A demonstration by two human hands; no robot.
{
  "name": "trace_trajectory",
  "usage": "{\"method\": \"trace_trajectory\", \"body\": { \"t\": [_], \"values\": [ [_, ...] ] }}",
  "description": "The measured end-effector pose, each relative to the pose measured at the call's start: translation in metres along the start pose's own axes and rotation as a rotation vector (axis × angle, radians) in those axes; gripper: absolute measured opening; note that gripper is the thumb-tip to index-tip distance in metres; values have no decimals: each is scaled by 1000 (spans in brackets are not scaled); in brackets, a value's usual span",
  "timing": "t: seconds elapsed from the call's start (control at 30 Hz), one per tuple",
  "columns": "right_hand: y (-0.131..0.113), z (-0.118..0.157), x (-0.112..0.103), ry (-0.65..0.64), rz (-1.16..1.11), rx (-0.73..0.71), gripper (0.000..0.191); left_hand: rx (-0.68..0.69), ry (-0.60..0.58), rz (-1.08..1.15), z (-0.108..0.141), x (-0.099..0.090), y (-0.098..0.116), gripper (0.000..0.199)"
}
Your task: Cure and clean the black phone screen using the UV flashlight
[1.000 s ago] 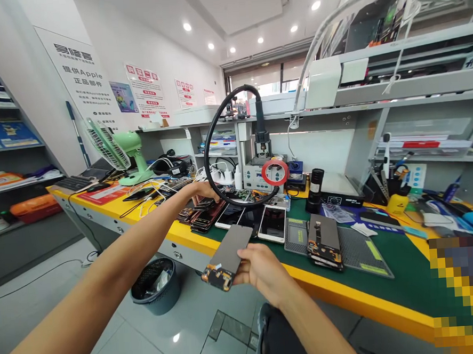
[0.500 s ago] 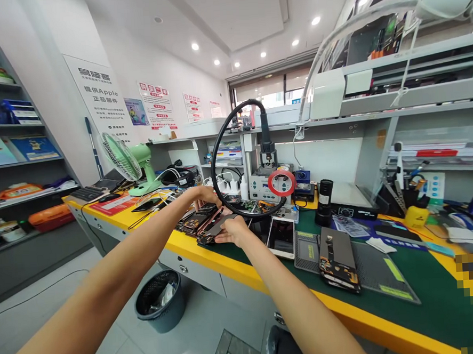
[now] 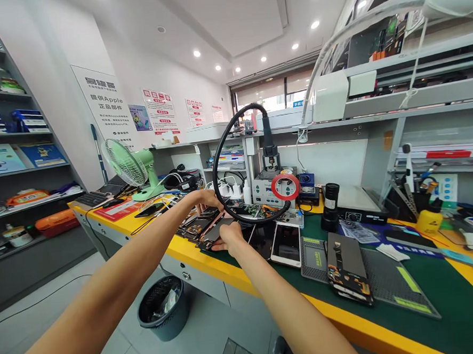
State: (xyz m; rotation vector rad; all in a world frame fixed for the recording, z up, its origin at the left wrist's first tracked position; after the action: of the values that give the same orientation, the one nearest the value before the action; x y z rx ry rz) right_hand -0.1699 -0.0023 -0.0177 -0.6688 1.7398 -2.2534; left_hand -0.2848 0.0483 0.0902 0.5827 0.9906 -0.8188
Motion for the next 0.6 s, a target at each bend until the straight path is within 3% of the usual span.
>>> {"method": "trace_trajectory", "body": {
  "t": [0.13, 0.43, 0.6],
  "values": [
    [2, -2, 3, 0, -1, -12, 36, 5, 1, 3, -3, -1, 0, 40],
    [-12, -58, -6, 45, 67, 3, 37, -37, 2, -27, -6, 1, -2, 40],
    [-12, -61, -8, 11, 112, 6, 37, -30, 65, -70, -12, 11, -2, 39]
  ]
}}
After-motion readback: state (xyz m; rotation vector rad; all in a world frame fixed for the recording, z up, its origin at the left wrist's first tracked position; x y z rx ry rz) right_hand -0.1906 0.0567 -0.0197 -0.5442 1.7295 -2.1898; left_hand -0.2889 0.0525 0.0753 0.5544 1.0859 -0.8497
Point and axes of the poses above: each hand's wrist, its own z-axis away from the middle knuckle, its own x-axis out of the palm, y = z × x, the point moved 5 cm from there along -z, towards the middle knuckle, and after that the axes turned 12 degrees about -x, right-handed, at the moved point
